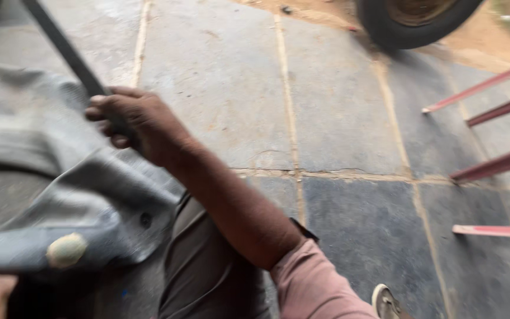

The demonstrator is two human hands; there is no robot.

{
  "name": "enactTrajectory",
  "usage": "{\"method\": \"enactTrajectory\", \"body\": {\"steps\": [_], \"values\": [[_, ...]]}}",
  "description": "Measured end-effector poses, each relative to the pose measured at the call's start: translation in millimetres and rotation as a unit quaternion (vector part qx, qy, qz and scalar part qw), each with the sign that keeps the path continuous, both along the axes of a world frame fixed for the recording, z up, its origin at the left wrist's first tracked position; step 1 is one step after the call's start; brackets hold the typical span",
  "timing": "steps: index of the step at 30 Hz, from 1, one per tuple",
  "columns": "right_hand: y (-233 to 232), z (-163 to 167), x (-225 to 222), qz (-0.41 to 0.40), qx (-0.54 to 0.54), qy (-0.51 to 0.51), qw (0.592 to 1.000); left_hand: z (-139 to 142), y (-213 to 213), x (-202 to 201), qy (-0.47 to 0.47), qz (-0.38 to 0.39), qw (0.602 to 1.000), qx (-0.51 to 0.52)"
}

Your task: The person uses a metal file to roughen the rubber surface of a large inner tube while sitting on a tiled floor.

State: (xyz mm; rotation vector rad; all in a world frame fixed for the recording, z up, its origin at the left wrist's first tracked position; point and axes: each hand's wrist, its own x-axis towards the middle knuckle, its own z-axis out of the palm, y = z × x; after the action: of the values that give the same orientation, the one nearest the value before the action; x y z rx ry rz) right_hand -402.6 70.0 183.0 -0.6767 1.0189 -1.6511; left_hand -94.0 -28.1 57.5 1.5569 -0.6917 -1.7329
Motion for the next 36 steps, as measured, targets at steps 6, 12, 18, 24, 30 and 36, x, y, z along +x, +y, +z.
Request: {"method": "enactTrajectory", "body": {"steps": [6,12,18,24,30,36], "values": [[14.7,14.0,6.0,-0.055,0.019,0.152,0.987,17.8,-31.5,-25.6,-0.022,0.030,0.998,0.057],[17.2,28.4,7.6,-0.115,0.049,0.159,0.979,50.6,-37.9,-13.6,0.053,0.154,0.985,0.048],[18.8,27.2,4.0,-0.134,0.068,0.169,0.974,118.9,-70.8,21.6,0.230,0.136,0.962,-0.048],[17.7,20.7,9.6,-0.144,0.059,0.221,0.963,194.5,-11.9,109.5,0.260,0.046,0.940,-0.218],[16.8,24.9,23.2,-0.120,0.087,0.219,0.964,156.4,112.2,162.5,0.199,0.055,0.962,-0.180],[17.8,33.8,62.2,-0.115,0.054,0.249,0.960,44.2,167.8,183.2,-0.325,-0.169,0.754,-0.546]]}}
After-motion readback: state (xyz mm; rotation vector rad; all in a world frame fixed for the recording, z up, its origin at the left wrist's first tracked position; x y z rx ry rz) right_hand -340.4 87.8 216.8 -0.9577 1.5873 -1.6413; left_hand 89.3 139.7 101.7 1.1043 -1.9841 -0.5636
